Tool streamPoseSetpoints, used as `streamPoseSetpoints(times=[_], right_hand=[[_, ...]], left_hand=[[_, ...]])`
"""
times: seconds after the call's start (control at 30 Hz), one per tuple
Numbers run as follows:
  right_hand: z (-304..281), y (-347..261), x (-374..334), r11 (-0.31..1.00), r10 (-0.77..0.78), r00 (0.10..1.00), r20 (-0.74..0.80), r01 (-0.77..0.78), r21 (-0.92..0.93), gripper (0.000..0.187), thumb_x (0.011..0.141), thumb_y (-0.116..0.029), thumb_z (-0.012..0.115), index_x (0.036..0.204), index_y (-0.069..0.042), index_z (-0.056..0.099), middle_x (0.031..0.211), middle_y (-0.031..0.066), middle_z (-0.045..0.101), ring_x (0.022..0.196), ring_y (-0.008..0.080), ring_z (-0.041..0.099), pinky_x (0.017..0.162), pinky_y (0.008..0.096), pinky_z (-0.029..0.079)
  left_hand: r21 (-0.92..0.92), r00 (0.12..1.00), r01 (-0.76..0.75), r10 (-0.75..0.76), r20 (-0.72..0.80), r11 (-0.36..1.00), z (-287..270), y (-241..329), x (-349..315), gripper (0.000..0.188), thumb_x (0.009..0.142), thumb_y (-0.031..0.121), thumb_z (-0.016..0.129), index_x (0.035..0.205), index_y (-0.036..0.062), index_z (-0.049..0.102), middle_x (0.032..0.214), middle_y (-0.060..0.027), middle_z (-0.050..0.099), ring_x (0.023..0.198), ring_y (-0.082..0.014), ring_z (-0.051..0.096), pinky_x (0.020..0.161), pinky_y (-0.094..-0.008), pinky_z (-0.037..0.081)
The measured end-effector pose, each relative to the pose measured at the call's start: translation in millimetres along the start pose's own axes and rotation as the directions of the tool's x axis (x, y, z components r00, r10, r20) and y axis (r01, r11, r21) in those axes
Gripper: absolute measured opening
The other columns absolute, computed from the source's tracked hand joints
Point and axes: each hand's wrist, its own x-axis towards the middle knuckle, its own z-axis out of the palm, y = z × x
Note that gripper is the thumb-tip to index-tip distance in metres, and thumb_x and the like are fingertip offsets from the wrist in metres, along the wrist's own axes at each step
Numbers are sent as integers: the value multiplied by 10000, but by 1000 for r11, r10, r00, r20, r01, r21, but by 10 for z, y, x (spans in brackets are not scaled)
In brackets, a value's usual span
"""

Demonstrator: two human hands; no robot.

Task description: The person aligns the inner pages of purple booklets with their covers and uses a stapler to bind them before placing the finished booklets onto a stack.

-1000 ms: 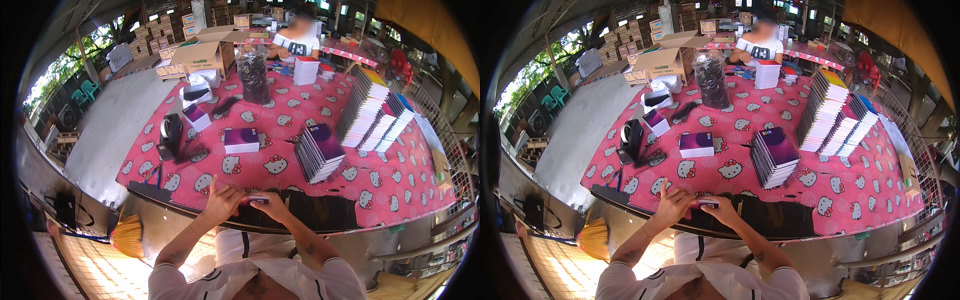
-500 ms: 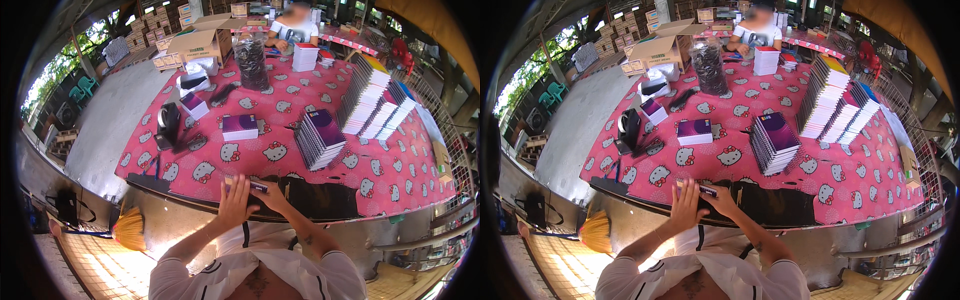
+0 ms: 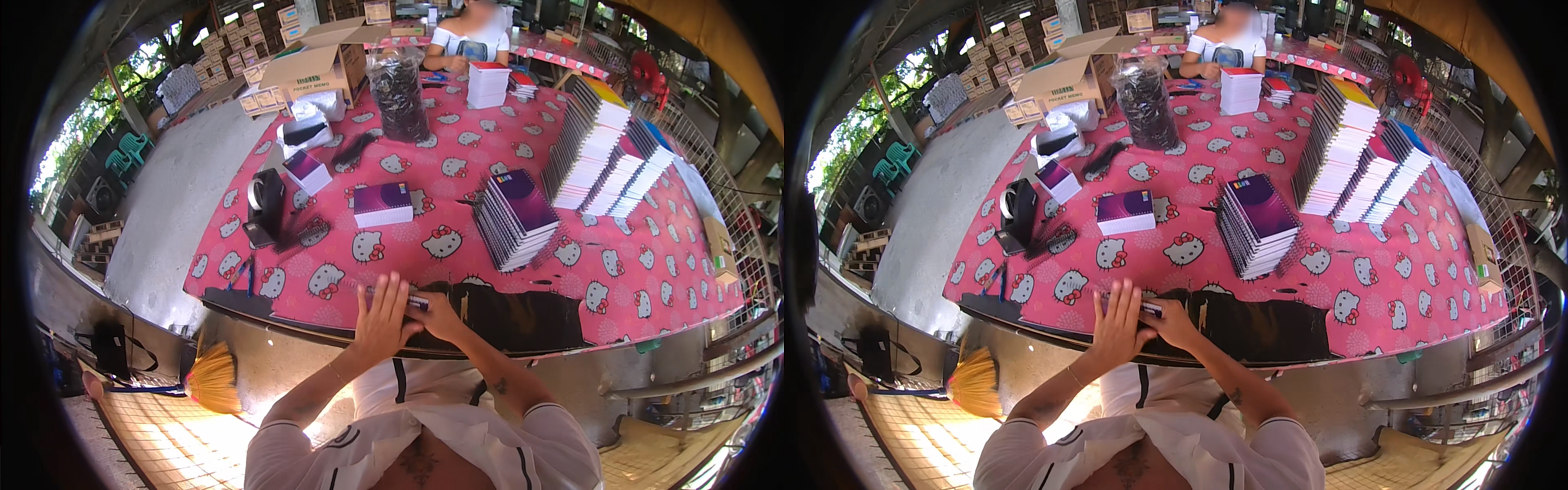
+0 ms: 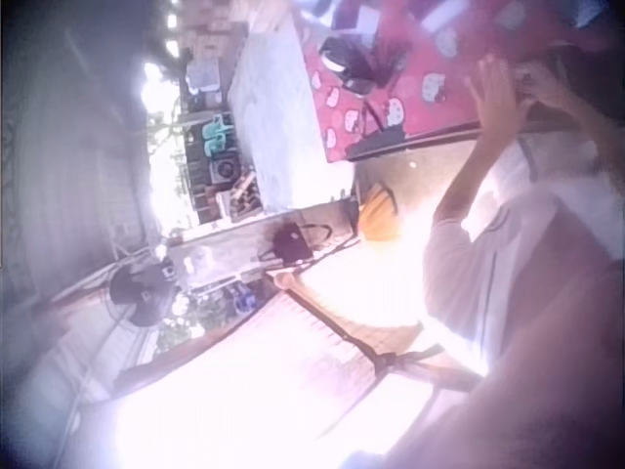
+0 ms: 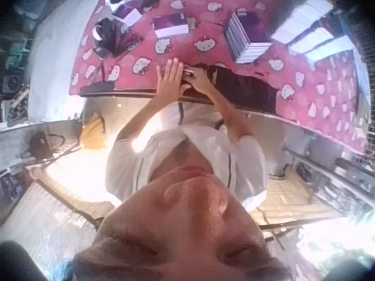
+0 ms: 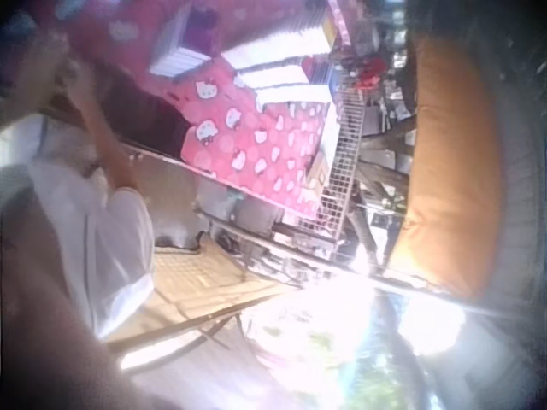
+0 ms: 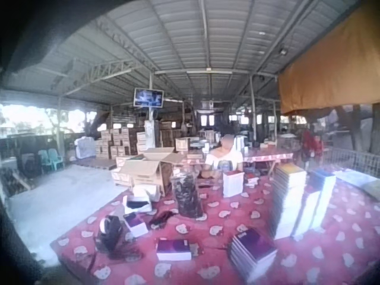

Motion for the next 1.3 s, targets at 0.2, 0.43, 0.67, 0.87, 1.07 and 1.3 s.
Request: streamPoseSetpoints(times=[0.2, 0.43, 0.67, 0.87, 1.07, 1.3], right_hand=[[-13, 26, -28, 999, -11, 999, 37, 13, -53, 324, 895, -110, 693, 1203, -11, 676, 952, 216, 720, 829, 232, 720, 755, 347, 537], [15, -84, -1, 998, 50, 999, 14, -50, -39, 301, 908, -155, 707, 1171, -9, 692, 849, 168, 711, 708, 200, 647, 713, 330, 518], [-23, 3, 14, 994, 71, 997, 43, -67, -88, 262, 869, -191, 739, 1032, 12, 702, 816, 168, 696, 683, 220, 638, 680, 345, 502], [-210, -255, -38, 968, -164, 986, -39, 153, -198, 299, 865, -215, 752, 1072, -2, 718, 845, 145, 724, 722, 221, 675, 691, 330, 515], [-669, -475, -40, 985, -6, 995, 101, 23, -171, 193, 892, -165, 726, 1028, -31, 756, 850, 98, 741, 741, 137, 681, 666, 293, 505], [-706, -367, 77, 923, -272, 945, 184, 310, -227, 99, 823, -84, 746, 907, -40, 717, 825, 72, 701, 725, 201, 659, 623, 318, 483]], left_hand=[[56, 999, 28, -25, -43, 998, -147, 23, 140, 899, 919, 620, 516, 1514, -32, 349, 1591, -234, 318, 1492, -391, 275, 1161, -657, 131], [-217, 996, 8, -27, -81, 976, -261, -81, 37, 575, 935, 349, 646, 1407, 51, 512, 1403, -157, 549, 1312, -309, 512, 1168, -652, 130], [-315, 986, -64, 11, -168, 947, -362, -83, 291, 220, 903, 213, 703, 1096, 112, 666, 1021, -42, 685, 1004, -247, 662, 1173, -609, 214], [-363, 983, -60, -8, -183, 930, -294, -65, 253, 195, 866, 185, 745, 1016, 109, 646, 957, -34, 675, 910, -234, 654, 1107, -547, 327], [-375, 975, -77, -9, -221, 924, -287, -44, 246, 173, 861, 168, 750, 989, 103, 653, 883, -30, 678, 849, -232, 657, 1056, -506, 380], [-362, 981, -77, 6, -193, 929, -365, -68, 277, 219, 851, 172, 751, 1024, 77, 657, 891, -80, 679, 854, -287, 640, 928, -448, 437]])
